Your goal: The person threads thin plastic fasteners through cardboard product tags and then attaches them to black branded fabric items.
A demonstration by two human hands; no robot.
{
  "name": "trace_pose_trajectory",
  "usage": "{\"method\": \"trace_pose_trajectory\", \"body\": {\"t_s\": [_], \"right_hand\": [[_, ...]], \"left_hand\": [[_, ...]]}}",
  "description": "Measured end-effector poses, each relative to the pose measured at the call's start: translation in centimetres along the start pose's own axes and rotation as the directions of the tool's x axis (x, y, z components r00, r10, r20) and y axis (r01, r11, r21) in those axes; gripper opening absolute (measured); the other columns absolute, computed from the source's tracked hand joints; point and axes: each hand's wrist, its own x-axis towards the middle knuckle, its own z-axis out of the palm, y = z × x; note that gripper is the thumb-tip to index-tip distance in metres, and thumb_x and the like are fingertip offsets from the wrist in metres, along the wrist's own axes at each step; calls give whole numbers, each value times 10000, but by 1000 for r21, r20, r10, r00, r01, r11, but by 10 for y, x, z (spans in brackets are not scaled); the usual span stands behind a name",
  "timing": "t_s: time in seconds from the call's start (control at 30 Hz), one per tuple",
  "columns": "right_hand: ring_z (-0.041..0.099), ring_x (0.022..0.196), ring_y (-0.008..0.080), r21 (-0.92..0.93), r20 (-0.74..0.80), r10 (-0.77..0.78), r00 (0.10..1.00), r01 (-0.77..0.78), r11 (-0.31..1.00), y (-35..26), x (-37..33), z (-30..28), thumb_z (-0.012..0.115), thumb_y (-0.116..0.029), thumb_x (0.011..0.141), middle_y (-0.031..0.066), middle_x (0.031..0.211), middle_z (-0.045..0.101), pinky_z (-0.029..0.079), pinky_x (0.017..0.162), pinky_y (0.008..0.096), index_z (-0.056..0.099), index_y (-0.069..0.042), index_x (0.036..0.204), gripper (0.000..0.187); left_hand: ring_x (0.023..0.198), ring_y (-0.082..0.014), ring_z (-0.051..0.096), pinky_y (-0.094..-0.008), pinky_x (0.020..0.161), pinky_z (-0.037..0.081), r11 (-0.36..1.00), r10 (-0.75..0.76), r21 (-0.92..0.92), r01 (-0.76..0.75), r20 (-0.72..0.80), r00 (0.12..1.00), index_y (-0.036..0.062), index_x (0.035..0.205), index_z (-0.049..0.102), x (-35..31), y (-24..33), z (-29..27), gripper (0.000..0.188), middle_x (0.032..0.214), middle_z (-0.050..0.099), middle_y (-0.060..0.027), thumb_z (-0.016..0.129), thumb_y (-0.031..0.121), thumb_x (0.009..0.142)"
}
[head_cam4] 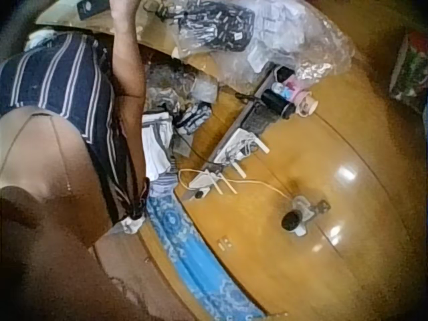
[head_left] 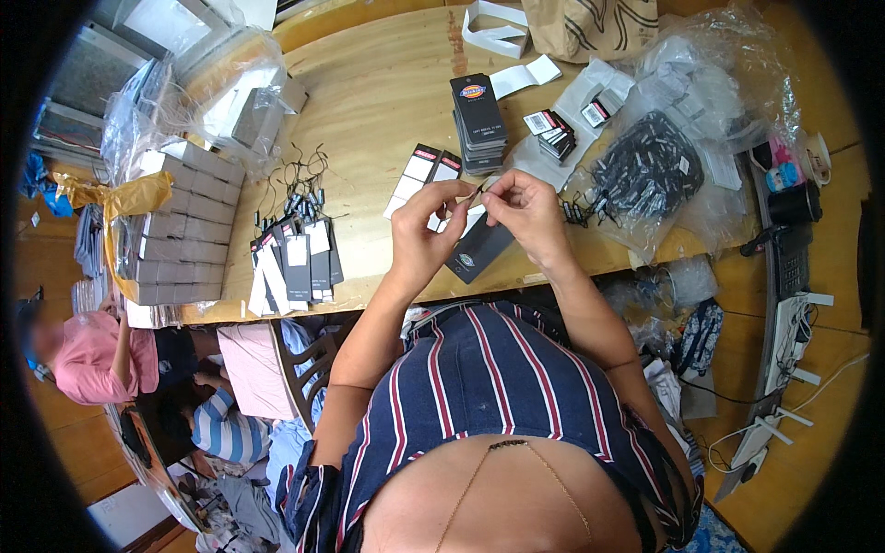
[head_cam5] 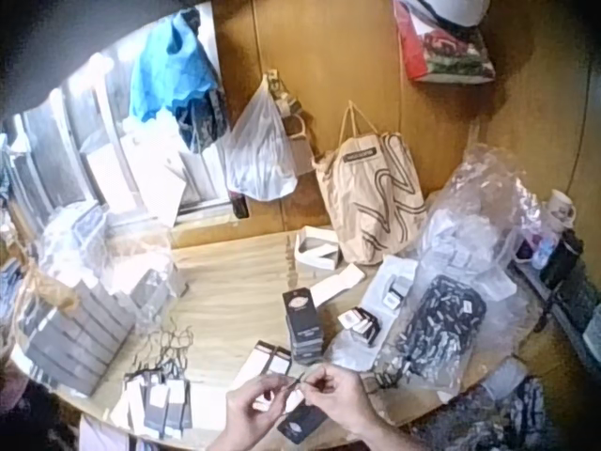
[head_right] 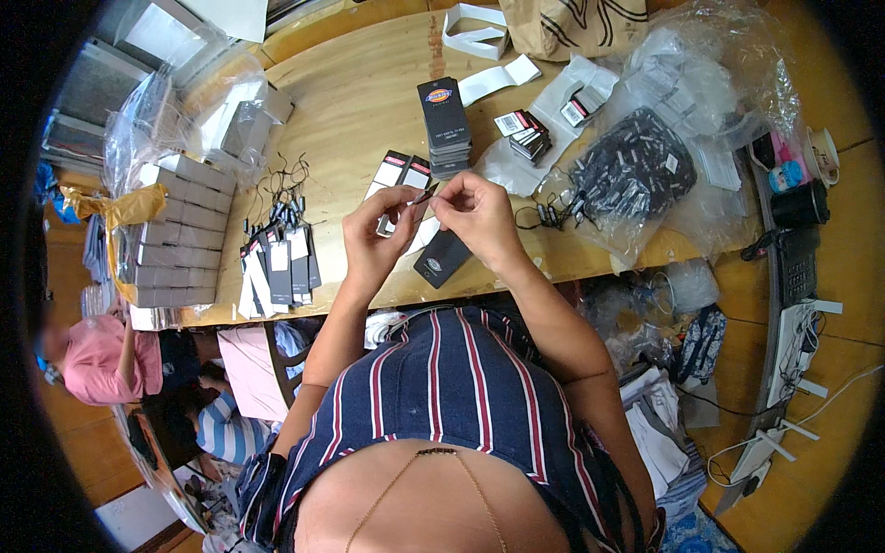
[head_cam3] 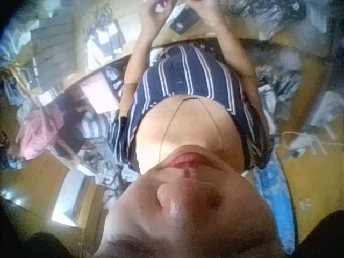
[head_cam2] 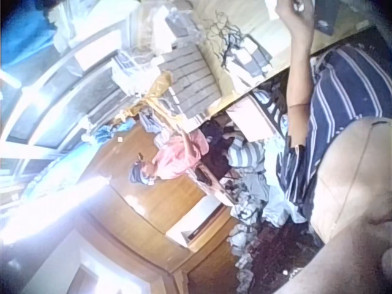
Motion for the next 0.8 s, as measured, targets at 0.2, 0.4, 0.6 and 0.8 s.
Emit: {"method": "trace_pose_trajectory", "body": {"t_s": [0.2,0.4,0.6,0.8], "right_hand": [[500,574,44,9,45,-11,999,11,1000,-2,-2,-7,555,13,729,1,630,518,407,514,167,497,-4,719,61],[478,581,43,-196,81,-95,992,110,974,0,-3,-11,592,-17,720,-12,648,508,392,522,173,518,-5,723,75],[494,726,75,-337,259,-198,945,280,899,3,-3,-17,583,12,724,35,839,470,420,619,187,509,13,795,103],[510,802,179,-548,318,-192,928,346,762,8,-2,-30,675,-97,633,65,903,505,417,699,288,502,-36,944,361]], "left_hand": [[681,-154,561,-206,557,413,967,236,84,-241,60,970,4,809,580,2,1,4,187,821,600,-96,551,-94,652],[755,-116,531,-232,685,423,854,-276,-409,321,166,947,-40,867,568,-1,-4,1,119,824,583,-68,538,21,770],[680,-101,527,-209,651,419,776,-359,-501,384,150,921,-47,834,536,-9,-20,16,99,750,578,-56,535,38,782],[700,-125,534,-245,665,428,932,-212,-302,198,-13,977,-38,812,484,-18,-22,19,47,727,565,-93,452,-3,811]]}}
